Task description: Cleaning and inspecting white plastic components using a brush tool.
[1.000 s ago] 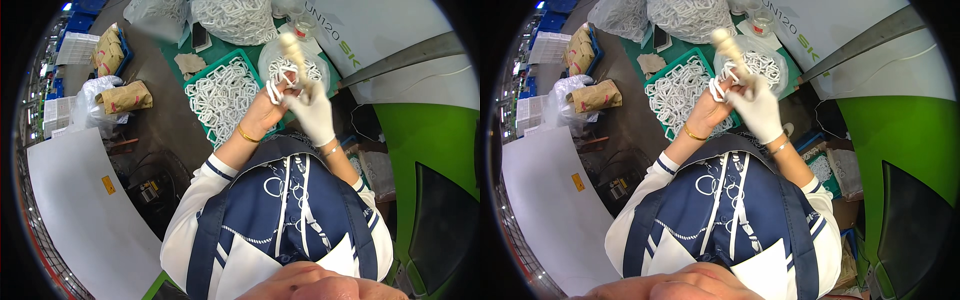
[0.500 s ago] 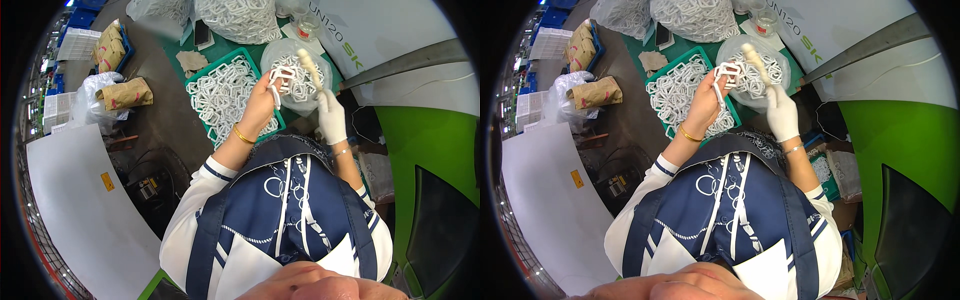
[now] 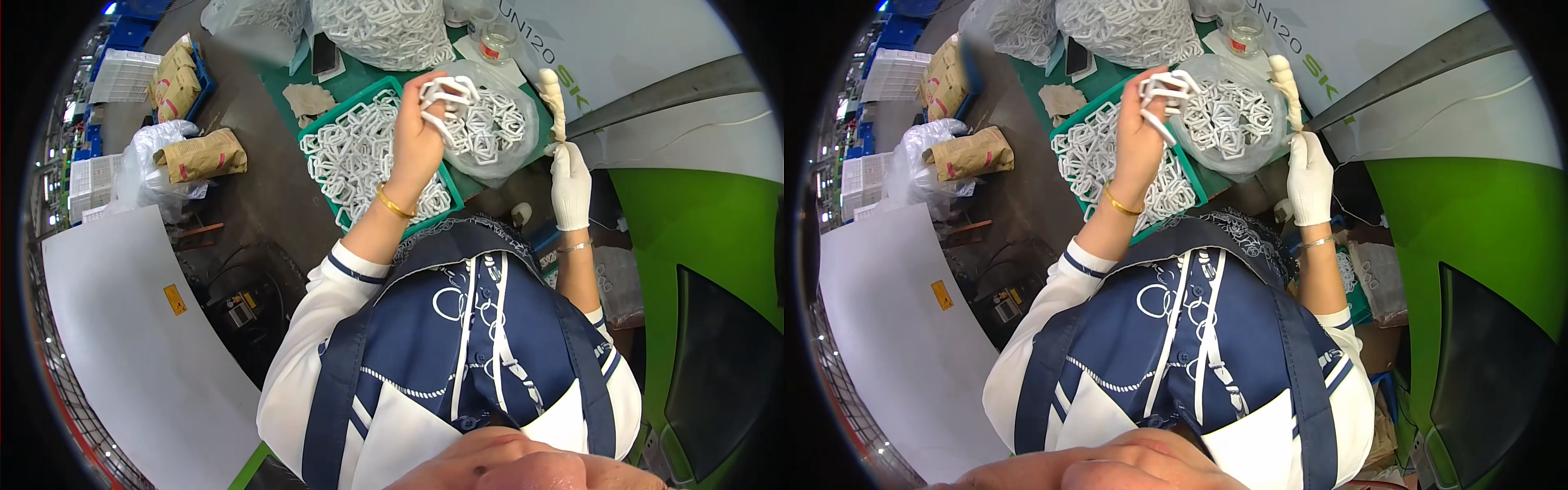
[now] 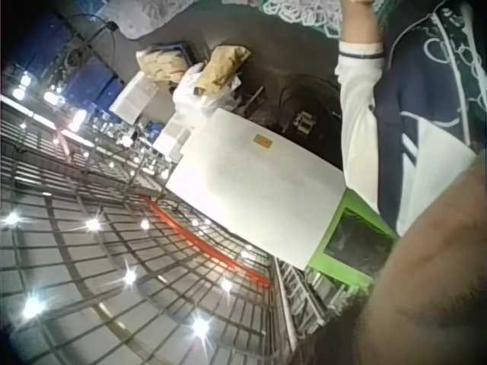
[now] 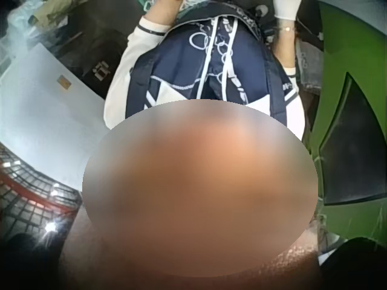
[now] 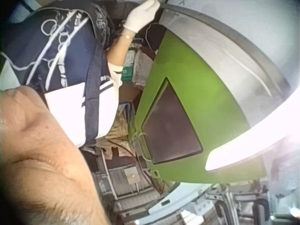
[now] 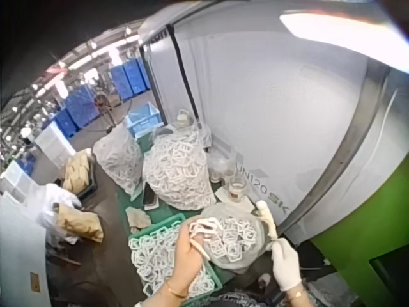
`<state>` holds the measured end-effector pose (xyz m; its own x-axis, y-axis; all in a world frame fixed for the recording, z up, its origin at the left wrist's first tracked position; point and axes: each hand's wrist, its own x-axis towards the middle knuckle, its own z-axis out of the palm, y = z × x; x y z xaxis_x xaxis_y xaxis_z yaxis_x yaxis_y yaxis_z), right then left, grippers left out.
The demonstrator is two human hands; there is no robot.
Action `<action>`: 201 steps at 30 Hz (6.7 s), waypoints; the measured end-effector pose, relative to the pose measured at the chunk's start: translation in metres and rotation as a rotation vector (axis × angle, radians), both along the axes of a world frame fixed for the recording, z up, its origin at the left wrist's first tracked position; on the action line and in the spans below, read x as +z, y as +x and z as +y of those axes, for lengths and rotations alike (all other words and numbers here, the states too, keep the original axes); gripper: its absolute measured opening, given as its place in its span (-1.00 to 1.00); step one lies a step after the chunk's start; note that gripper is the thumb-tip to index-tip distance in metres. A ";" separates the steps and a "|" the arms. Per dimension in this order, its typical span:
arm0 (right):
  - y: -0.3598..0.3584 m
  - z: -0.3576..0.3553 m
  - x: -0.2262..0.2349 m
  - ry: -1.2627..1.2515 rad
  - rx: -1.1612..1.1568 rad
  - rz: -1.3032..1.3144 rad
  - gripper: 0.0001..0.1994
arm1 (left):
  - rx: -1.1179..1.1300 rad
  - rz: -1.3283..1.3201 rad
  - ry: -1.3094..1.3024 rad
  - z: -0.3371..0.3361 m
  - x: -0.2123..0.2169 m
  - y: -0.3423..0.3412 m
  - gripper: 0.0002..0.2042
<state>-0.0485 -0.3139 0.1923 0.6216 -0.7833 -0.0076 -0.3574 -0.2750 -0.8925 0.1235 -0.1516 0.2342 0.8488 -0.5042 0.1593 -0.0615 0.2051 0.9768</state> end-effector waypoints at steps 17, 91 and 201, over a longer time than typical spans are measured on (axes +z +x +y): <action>0.015 -0.034 -0.165 0.153 -0.099 0.200 -0.45 | 0.128 -0.564 0.809 -0.013 -0.138 0.067 -0.34; 0.037 -0.062 -0.127 0.022 0.132 0.355 -0.59 | -0.398 -0.881 1.514 -0.035 -0.152 0.110 -0.74; 0.037 -0.005 -0.065 -0.154 0.404 0.601 -0.69 | 0.131 -0.708 1.066 0.114 -0.145 0.036 -0.55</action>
<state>-0.0113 -0.3194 0.1268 0.7850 -0.5136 -0.3464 -0.6168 -0.5951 -0.5152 0.1592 -0.0377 0.0889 0.7978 -0.5798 0.1653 -0.5916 -0.7001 0.3999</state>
